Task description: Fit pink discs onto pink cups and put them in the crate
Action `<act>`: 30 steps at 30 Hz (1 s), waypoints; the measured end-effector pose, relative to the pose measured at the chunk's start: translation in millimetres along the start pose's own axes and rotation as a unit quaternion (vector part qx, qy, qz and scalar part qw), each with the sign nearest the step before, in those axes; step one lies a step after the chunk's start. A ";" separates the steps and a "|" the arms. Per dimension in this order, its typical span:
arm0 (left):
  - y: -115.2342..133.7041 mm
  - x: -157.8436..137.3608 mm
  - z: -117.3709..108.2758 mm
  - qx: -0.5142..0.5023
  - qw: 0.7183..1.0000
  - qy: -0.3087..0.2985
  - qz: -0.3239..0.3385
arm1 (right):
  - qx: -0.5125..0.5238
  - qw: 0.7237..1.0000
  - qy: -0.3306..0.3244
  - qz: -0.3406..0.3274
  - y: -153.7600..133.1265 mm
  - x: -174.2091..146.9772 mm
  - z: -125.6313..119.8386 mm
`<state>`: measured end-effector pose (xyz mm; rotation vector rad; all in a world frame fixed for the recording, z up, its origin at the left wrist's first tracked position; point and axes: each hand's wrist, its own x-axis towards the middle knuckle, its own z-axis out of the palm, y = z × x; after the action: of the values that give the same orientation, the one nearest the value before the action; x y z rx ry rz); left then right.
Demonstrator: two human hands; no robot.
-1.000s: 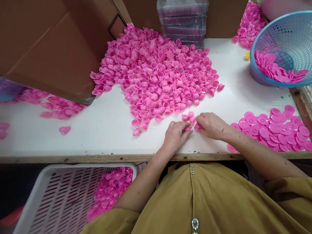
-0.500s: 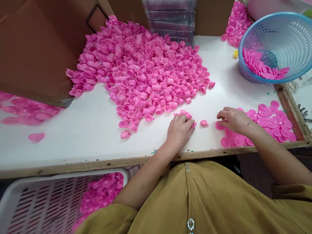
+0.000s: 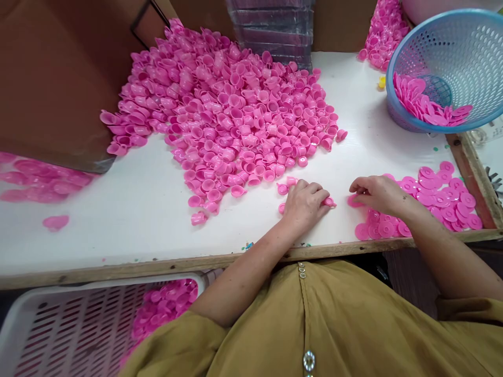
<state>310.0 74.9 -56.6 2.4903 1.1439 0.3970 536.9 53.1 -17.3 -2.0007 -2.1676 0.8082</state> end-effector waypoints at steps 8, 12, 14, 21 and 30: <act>-18.8 -7.8 3.5 -0.023 0.999 0.004 -0.030 | 0.340 0.937 -0.019 0.079 -35.2 16.4 25.4; -18.4 -6.7 3.0 -0.034 0.998 -0.001 -0.044 | 0.334 0.931 -0.083 0.121 -47.4 28.2 36.5; -17.5 -5.6 3.1 -0.039 0.998 0.000 -0.049 | 0.324 0.931 -0.105 0.132 -49.5 31.2 36.7; -17.2 -4.1 -2.6 -0.061 0.996 -0.017 -0.065 | 0.306 0.928 -0.147 0.152 -58.2 36.4 25.2; -16.5 15.9 -22.1 -0.081 0.982 -0.131 -0.109 | 0.331 0.903 -0.211 0.174 -54.9 49.3 21.8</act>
<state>300.3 101.8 -42.7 2.1720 1.2060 0.0912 471.4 92.5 -26.6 -1.9513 -1.3557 1.8709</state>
